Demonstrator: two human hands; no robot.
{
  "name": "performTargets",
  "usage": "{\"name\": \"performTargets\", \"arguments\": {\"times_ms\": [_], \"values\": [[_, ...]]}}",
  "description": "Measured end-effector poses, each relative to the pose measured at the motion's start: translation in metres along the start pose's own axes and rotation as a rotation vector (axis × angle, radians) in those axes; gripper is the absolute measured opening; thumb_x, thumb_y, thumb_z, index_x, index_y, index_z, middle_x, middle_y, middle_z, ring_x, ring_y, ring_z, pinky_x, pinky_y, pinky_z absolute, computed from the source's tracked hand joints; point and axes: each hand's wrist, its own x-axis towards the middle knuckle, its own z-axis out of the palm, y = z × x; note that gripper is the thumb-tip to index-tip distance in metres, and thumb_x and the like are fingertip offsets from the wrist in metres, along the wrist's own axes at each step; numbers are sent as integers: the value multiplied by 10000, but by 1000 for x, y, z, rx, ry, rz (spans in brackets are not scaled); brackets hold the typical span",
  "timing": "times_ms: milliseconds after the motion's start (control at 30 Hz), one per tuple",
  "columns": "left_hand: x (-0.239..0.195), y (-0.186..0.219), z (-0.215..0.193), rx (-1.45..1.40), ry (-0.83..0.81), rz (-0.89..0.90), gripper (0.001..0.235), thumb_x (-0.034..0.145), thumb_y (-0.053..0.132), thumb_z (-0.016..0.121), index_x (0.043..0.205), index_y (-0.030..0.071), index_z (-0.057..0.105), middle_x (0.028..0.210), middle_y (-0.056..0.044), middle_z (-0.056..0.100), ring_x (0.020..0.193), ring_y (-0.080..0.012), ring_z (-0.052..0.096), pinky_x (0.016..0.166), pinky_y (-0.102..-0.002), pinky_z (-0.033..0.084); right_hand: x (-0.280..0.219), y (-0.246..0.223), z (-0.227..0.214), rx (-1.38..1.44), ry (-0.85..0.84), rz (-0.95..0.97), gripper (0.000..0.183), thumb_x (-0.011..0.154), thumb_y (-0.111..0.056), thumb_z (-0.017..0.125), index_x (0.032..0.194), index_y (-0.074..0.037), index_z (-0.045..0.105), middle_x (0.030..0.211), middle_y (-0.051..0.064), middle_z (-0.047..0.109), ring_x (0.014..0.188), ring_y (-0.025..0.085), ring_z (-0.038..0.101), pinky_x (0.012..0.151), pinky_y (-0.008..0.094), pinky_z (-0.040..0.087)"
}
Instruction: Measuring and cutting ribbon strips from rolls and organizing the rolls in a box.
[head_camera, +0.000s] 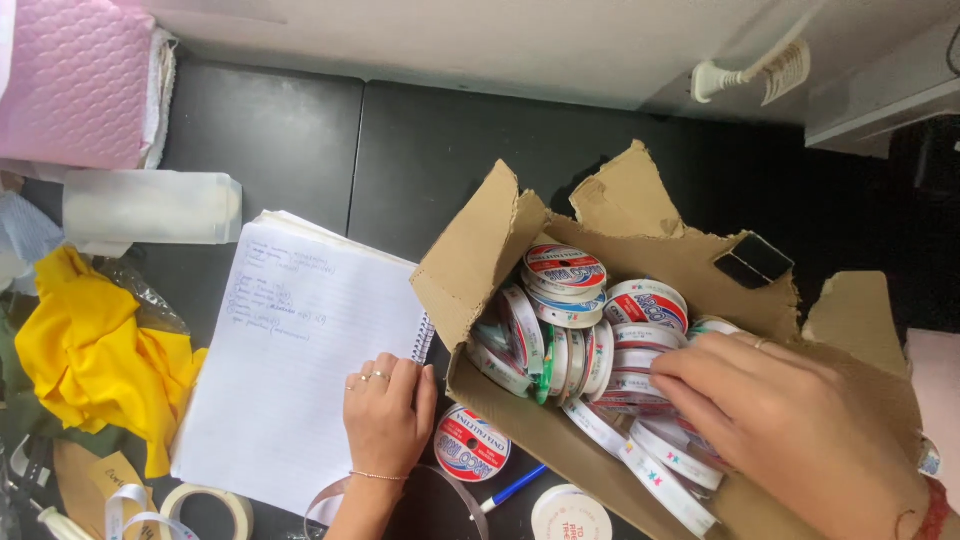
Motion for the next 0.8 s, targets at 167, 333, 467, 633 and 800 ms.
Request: {"name": "performTargets", "arguments": {"times_ms": [167,333,467,633,800], "values": [[-2,-4,6,-3,-6,-20,231,840,166,465,630,90,404,598,-67,401,528,-256,372,510,-354,273,-4,8,17,31,-147,53,60,775,-255,540,755,-213,577,683,-76,543,620,145,539,564,314,436],[-5,-9,13,-31,-28,-26,252,836,165,468,611,82,391,596,-79,412,537,-280,381,522,-372,277,-10,9,19,267,-285,74,96,804,-244,506,774,-208,589,709,-98,584,646,109,548,545,274,433],[-6,-9,14,-48,-36,-25,247,842,167,468,617,85,404,594,-82,402,533,-280,381,529,-371,274,-15,4,14,402,-376,173,157,796,-345,520,759,-213,596,701,-102,635,645,93,593,576,263,422],[-9,-11,16,-47,-42,-32,240,841,152,471,625,74,402,606,-86,404,548,-282,376,540,-371,272,-27,-1,4,172,-1059,566,593,701,-633,575,1210,-432,347,1296,-285,344,1096,110,485,861,361,435],[-13,-11,19,-41,-48,-36,235,850,133,474,634,69,408,630,-88,418,566,-287,385,555,-374,278,-58,10,1,107,-985,571,424,687,-503,569,1096,-485,458,1103,-319,519,985,2,541,723,310,498]]}}
